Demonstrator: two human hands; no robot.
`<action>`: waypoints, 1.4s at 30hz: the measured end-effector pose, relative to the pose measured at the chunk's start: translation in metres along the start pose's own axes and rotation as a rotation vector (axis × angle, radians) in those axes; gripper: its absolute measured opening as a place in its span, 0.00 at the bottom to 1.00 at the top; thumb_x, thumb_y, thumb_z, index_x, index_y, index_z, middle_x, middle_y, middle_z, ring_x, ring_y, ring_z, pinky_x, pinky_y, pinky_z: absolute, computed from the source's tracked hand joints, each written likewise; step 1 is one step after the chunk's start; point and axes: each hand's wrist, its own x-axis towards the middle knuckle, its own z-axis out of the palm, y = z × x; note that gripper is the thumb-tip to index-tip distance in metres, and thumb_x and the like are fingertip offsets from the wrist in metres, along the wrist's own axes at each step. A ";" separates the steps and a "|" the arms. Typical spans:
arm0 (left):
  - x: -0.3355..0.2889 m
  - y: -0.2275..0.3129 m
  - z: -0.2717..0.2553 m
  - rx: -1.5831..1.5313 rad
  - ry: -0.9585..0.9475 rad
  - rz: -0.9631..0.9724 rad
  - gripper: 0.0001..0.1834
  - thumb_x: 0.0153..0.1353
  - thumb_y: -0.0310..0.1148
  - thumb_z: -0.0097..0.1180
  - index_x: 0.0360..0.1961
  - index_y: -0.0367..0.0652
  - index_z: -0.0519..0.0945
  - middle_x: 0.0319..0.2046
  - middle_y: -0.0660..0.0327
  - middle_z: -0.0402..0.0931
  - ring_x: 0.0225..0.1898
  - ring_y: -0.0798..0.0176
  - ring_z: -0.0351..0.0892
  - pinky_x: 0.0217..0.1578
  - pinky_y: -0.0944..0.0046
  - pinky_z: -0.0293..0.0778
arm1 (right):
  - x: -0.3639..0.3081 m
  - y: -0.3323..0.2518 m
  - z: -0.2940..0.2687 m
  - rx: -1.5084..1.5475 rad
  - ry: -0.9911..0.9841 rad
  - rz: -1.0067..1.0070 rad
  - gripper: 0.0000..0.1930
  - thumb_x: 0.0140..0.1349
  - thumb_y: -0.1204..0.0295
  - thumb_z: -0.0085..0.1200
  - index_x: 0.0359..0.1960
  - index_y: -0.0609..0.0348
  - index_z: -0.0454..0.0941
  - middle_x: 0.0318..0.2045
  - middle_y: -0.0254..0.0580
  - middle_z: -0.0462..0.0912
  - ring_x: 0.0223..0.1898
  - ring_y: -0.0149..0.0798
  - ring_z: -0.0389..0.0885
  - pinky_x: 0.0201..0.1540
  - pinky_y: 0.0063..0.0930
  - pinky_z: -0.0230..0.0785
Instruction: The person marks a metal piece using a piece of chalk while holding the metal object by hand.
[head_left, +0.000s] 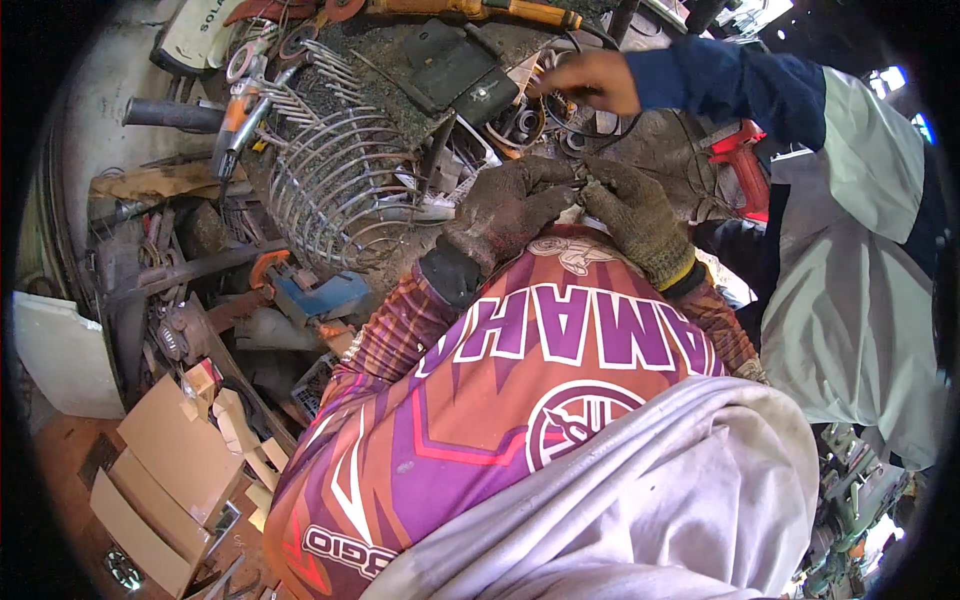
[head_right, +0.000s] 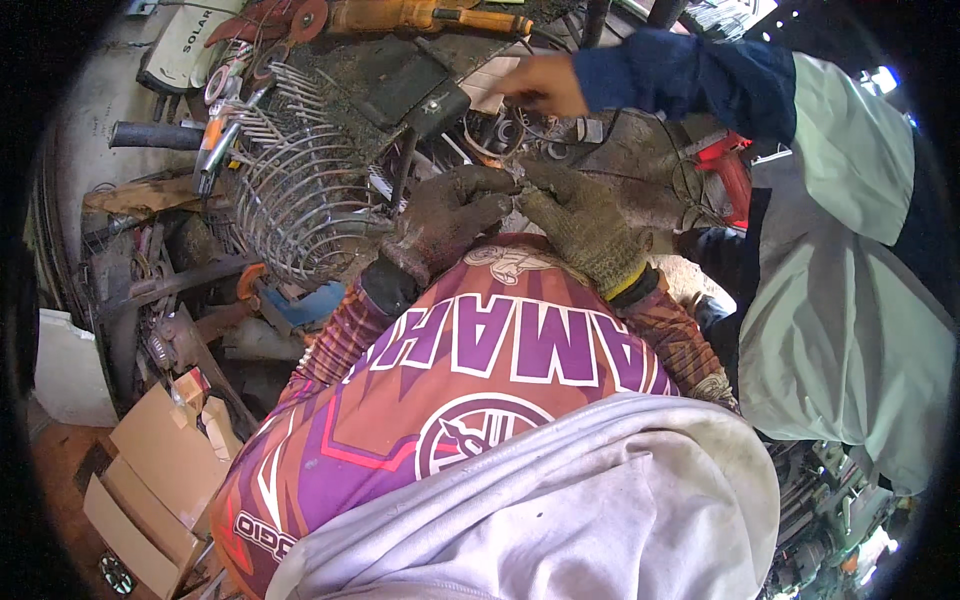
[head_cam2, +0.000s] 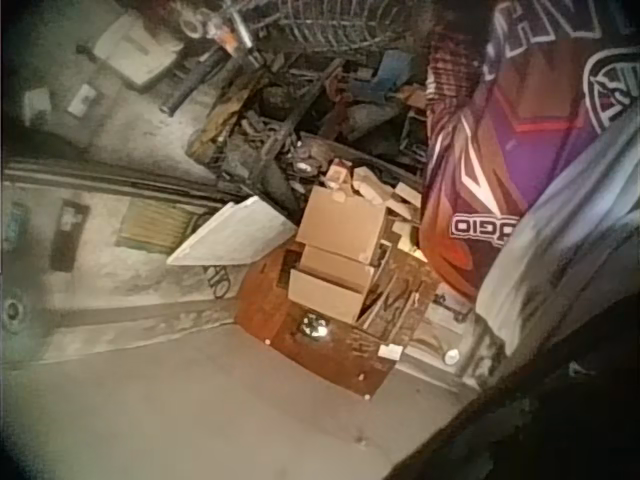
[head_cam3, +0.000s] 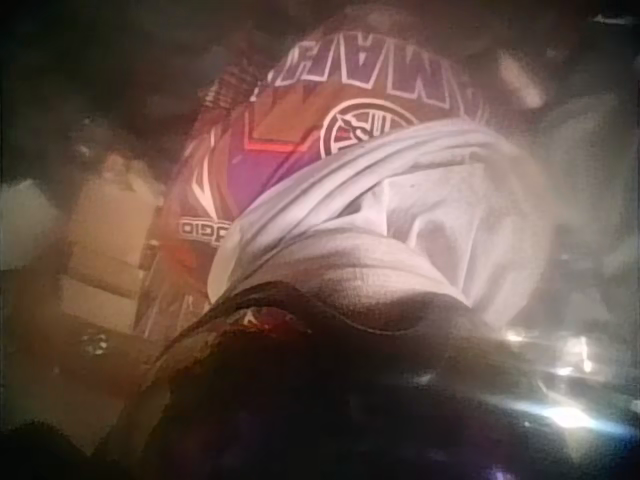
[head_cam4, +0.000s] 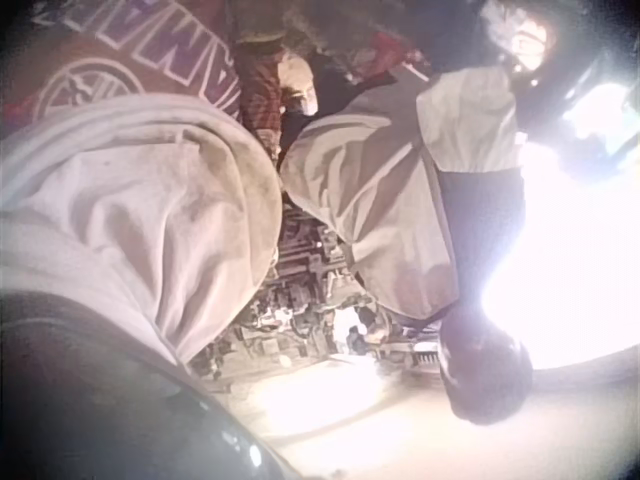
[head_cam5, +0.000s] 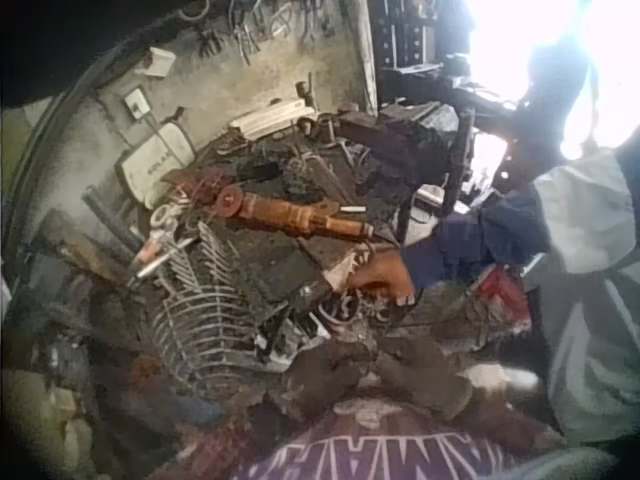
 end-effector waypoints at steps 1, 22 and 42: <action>-0.001 0.001 0.000 -0.012 0.004 -0.005 0.18 0.64 0.37 0.59 0.49 0.36 0.81 0.34 0.59 0.81 0.32 0.70 0.79 0.35 0.67 0.76 | -0.001 -0.004 -0.001 0.084 -0.018 0.083 0.23 0.65 0.63 0.57 0.57 0.64 0.76 0.46 0.55 0.84 0.47 0.44 0.84 0.51 0.35 0.74; -0.005 0.006 0.004 -0.418 0.161 -0.041 0.15 0.66 0.29 0.57 0.51 0.33 0.78 0.38 0.58 0.82 0.37 0.70 0.81 0.40 0.69 0.79 | -0.006 0.010 0.005 0.260 -0.006 0.297 0.26 0.61 0.61 0.64 0.57 0.63 0.77 0.45 0.51 0.84 0.44 0.36 0.83 0.48 0.31 0.75; -0.017 0.005 0.005 -0.335 0.140 -0.085 0.16 0.67 0.37 0.59 0.48 0.36 0.81 0.32 0.60 0.82 0.31 0.71 0.80 0.34 0.69 0.79 | -0.020 0.022 0.010 0.312 0.032 0.349 0.22 0.63 0.61 0.63 0.51 0.67 0.80 0.42 0.52 0.86 0.43 0.36 0.84 0.47 0.30 0.74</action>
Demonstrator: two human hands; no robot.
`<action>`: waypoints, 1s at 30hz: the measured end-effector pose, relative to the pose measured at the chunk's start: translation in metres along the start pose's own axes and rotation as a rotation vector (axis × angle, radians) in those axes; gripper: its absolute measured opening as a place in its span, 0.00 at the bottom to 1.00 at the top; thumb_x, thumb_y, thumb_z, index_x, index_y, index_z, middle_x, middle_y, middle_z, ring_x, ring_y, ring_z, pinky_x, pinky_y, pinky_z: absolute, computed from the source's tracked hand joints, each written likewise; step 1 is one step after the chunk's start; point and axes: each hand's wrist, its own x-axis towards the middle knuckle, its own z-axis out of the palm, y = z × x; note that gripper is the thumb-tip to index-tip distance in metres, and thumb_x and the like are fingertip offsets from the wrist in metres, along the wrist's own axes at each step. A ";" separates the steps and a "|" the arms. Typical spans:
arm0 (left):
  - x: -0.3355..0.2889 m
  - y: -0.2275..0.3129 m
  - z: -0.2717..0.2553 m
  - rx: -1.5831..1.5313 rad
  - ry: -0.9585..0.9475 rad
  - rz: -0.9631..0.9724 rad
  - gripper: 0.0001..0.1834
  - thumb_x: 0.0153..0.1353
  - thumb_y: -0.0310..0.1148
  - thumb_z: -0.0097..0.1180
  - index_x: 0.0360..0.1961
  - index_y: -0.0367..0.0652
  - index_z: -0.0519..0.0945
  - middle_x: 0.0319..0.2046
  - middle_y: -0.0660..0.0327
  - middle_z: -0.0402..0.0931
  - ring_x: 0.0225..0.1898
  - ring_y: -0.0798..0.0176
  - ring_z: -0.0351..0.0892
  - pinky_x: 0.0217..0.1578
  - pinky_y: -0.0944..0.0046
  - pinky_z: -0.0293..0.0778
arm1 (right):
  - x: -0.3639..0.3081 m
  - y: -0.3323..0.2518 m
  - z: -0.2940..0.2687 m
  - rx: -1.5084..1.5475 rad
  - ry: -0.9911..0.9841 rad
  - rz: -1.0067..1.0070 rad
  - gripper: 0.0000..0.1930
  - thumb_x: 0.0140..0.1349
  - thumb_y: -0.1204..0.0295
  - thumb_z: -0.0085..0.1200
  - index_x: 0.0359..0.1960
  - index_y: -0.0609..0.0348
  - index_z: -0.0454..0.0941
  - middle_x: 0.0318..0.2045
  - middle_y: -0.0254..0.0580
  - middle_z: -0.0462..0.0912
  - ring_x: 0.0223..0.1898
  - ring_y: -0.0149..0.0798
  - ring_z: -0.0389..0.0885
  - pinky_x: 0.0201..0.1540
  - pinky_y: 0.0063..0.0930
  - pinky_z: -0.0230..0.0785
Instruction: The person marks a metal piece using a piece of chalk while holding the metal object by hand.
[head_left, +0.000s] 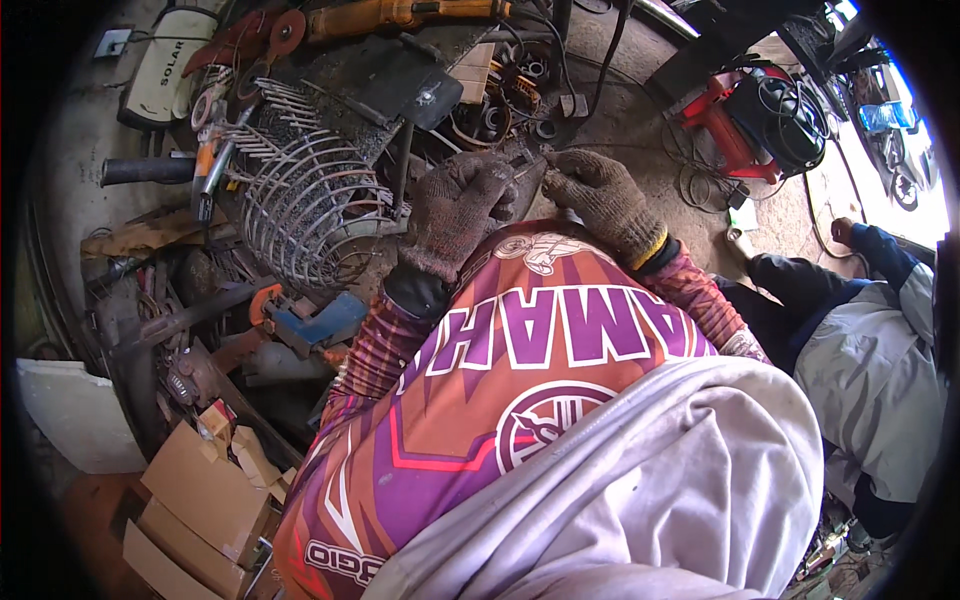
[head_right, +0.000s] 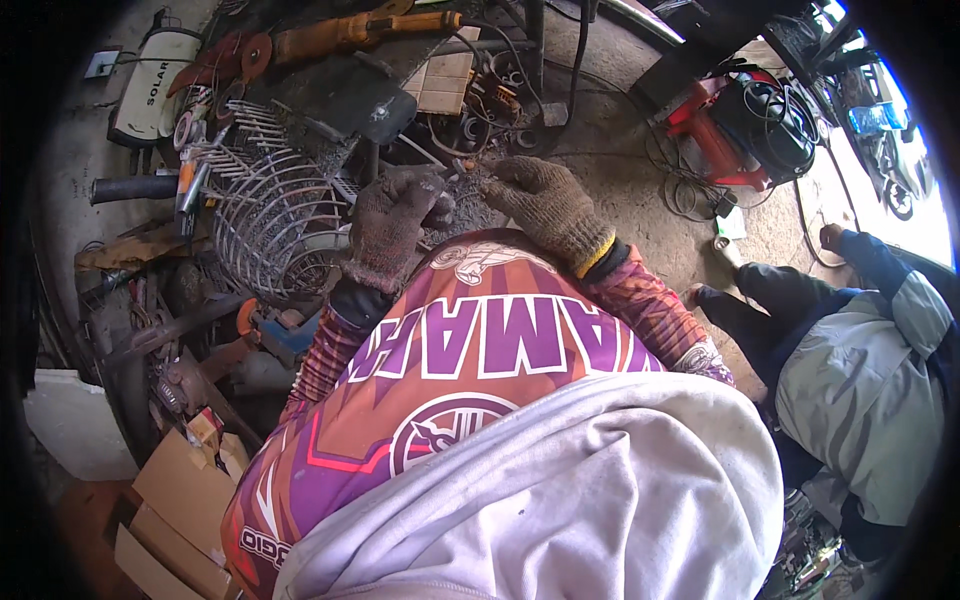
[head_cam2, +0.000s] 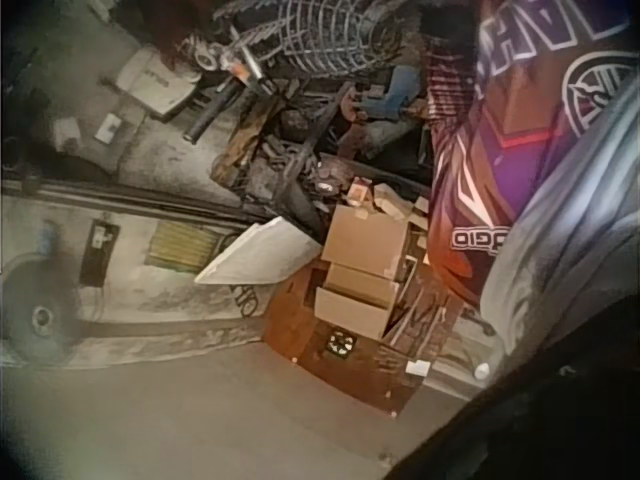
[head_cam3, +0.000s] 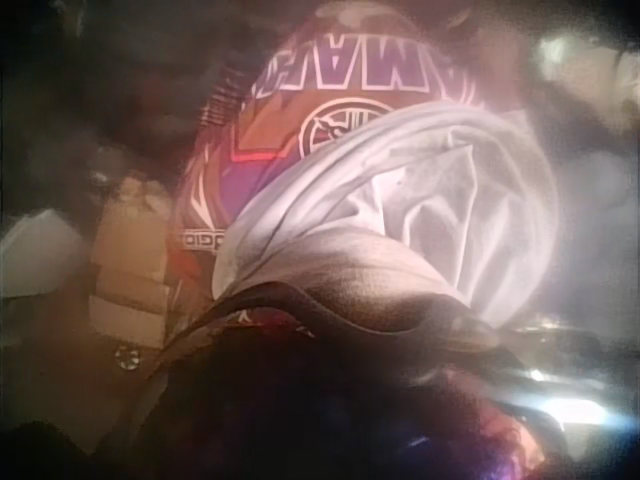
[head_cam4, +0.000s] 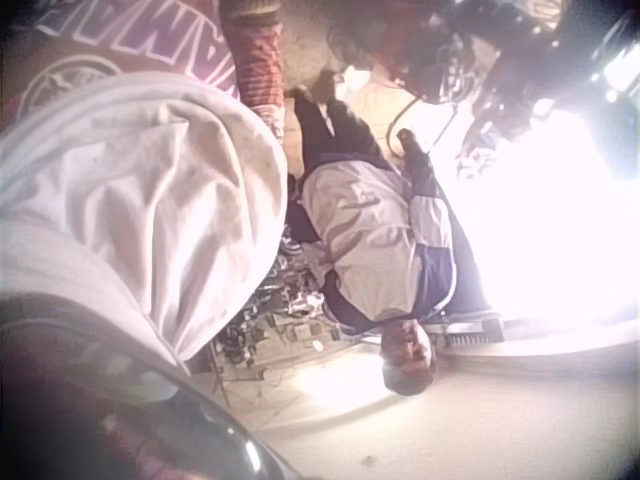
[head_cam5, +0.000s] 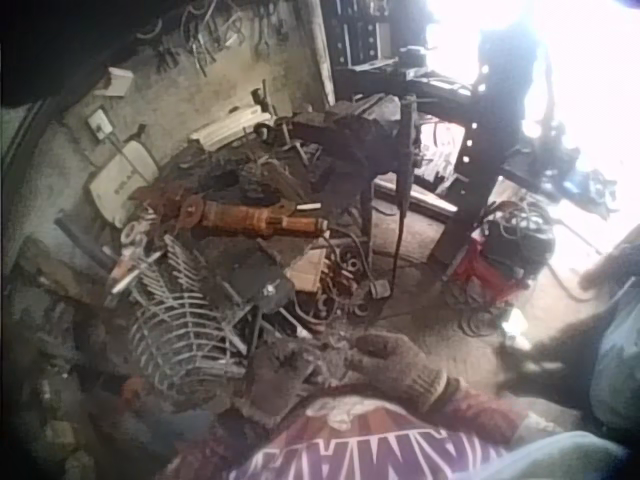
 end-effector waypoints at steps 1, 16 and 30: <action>0.000 -0.005 -0.001 0.009 -0.003 0.023 0.15 0.67 0.36 0.59 0.48 0.36 0.81 0.32 0.61 0.82 0.31 0.71 0.80 0.34 0.69 0.79 | -0.001 0.001 0.000 0.011 0.000 0.003 0.22 0.63 0.61 0.63 0.51 0.67 0.80 0.42 0.52 0.86 0.43 0.36 0.84 0.48 0.30 0.74; -0.005 -0.001 0.005 0.332 0.102 0.256 0.16 0.62 0.35 0.61 0.48 0.39 0.83 0.43 0.53 0.84 0.43 0.59 0.85 0.44 0.63 0.78 | -0.008 0.009 -0.001 -0.005 0.035 -0.014 0.17 0.66 0.68 0.60 0.51 0.67 0.77 0.34 0.37 0.84 0.34 0.26 0.79 0.39 0.24 0.73; -0.006 0.003 0.003 0.315 0.092 0.274 0.15 0.63 0.34 0.62 0.48 0.39 0.83 0.40 0.56 0.84 0.39 0.65 0.83 0.40 0.65 0.78 | -0.009 0.006 0.005 0.078 0.027 0.038 0.17 0.66 0.69 0.59 0.53 0.67 0.77 0.35 0.37 0.84 0.35 0.27 0.79 0.40 0.24 0.73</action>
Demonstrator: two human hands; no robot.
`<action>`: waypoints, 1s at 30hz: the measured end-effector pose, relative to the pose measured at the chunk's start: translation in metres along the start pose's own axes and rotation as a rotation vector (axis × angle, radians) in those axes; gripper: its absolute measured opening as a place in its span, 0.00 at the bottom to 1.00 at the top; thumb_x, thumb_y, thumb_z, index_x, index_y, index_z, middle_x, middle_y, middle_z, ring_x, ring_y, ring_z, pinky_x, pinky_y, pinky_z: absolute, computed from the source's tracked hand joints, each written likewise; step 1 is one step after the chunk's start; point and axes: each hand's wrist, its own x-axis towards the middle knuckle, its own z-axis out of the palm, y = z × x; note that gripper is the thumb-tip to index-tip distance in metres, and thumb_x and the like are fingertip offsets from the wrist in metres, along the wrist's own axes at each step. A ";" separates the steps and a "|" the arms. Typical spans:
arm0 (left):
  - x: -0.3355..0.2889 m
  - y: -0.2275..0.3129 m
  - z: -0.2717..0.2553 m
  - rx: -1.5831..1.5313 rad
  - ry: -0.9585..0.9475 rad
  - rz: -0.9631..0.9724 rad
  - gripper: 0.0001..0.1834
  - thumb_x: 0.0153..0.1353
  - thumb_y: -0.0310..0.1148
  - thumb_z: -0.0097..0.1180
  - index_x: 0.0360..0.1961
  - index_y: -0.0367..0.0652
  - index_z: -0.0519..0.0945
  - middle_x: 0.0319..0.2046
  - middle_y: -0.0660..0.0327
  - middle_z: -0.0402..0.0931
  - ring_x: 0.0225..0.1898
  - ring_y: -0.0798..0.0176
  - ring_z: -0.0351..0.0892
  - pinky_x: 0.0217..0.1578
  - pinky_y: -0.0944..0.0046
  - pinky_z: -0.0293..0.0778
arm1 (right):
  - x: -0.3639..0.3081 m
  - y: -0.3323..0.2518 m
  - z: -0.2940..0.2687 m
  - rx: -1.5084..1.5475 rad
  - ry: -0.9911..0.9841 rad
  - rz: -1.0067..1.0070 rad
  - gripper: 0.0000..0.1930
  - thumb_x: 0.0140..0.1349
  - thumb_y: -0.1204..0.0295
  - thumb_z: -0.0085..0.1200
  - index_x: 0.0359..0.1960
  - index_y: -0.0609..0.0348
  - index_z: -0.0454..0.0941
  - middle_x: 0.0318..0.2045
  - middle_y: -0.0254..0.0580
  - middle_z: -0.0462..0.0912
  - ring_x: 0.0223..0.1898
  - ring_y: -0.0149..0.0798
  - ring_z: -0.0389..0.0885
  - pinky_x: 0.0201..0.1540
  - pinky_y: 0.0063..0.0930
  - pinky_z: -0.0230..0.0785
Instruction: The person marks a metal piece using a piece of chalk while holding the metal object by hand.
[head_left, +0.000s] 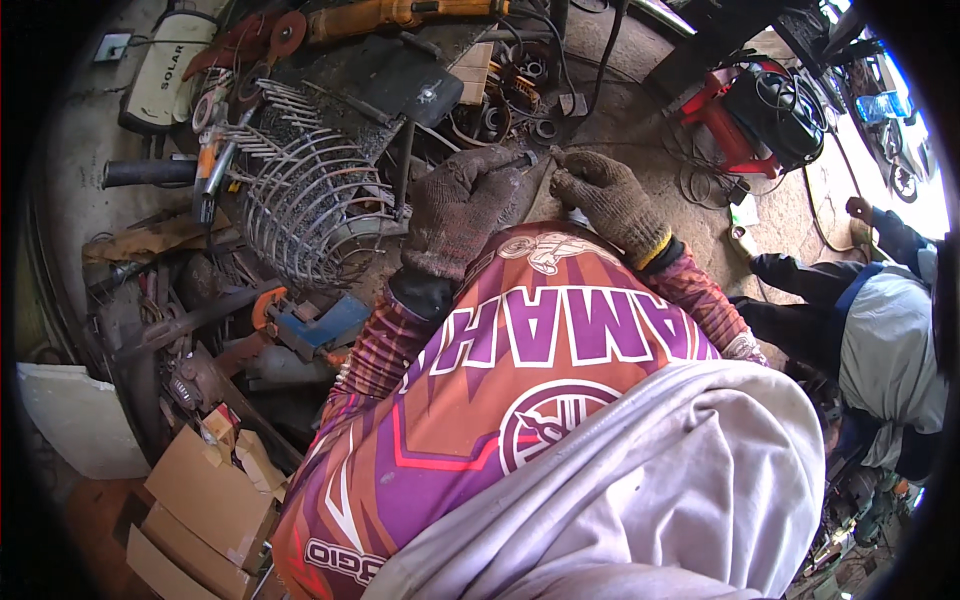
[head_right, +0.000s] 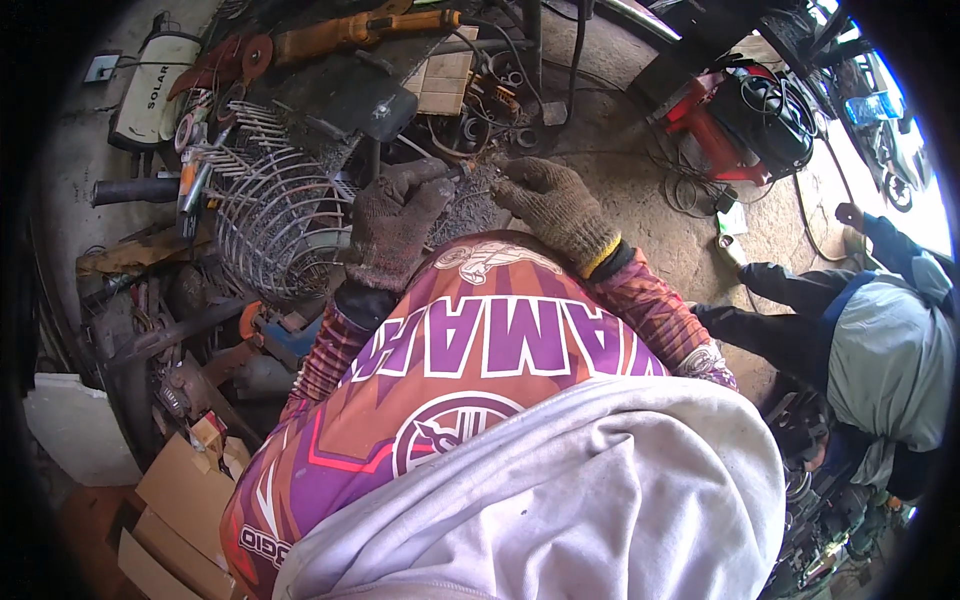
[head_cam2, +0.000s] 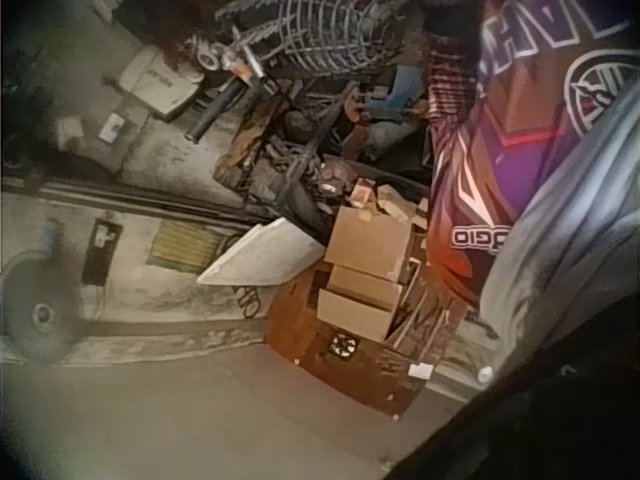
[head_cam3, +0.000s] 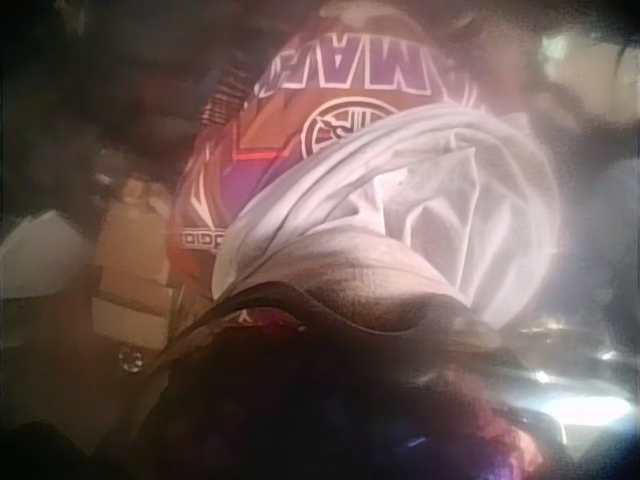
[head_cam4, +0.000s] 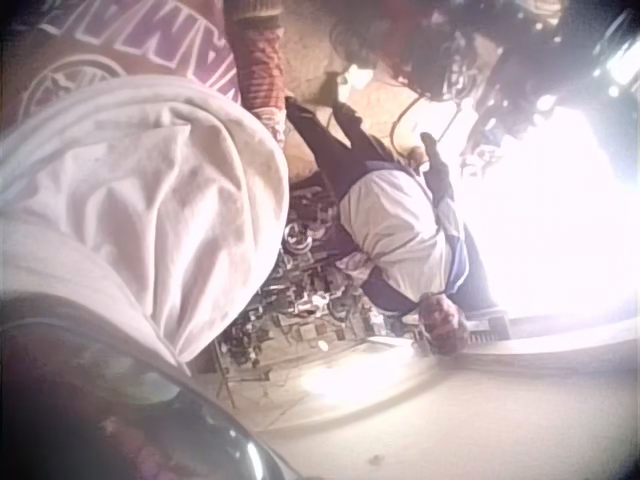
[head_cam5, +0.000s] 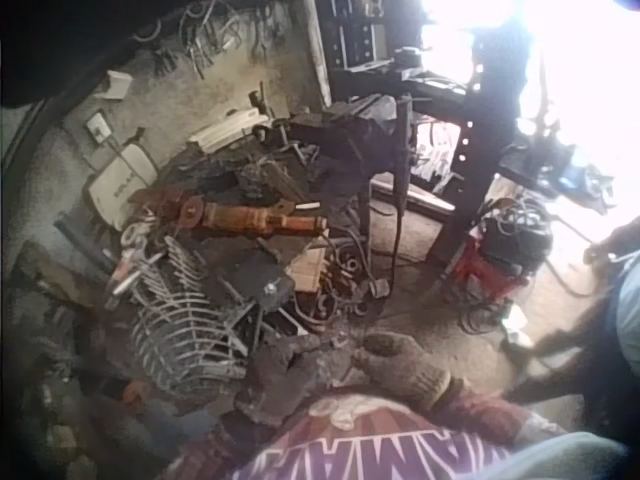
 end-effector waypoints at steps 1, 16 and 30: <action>0.000 -0.002 0.001 -0.006 0.003 0.010 0.14 0.63 0.33 0.62 0.47 0.38 0.82 0.36 0.58 0.83 0.35 0.69 0.81 0.37 0.67 0.77 | 0.001 0.003 0.000 -0.001 -0.001 -0.003 0.18 0.66 0.69 0.59 0.53 0.67 0.76 0.36 0.38 0.84 0.35 0.27 0.79 0.40 0.24 0.74; -0.003 -0.004 -0.009 0.046 -0.023 0.043 0.15 0.63 0.34 0.63 0.47 0.36 0.81 0.34 0.58 0.82 0.34 0.69 0.81 0.35 0.67 0.78 | 0.006 0.006 0.010 0.042 -0.010 0.014 0.20 0.64 0.65 0.63 0.51 0.67 0.79 0.39 0.44 0.86 0.37 0.28 0.81 0.41 0.24 0.75; 0.000 -0.005 -0.005 0.020 0.006 0.114 0.12 0.61 0.30 0.61 0.44 0.36 0.82 0.31 0.58 0.82 0.32 0.65 0.79 0.35 0.64 0.76 | 0.003 -0.001 0.016 0.034 0.009 0.071 0.19 0.65 0.68 0.61 0.54 0.65 0.77 0.39 0.36 0.84 0.36 0.25 0.78 0.40 0.24 0.75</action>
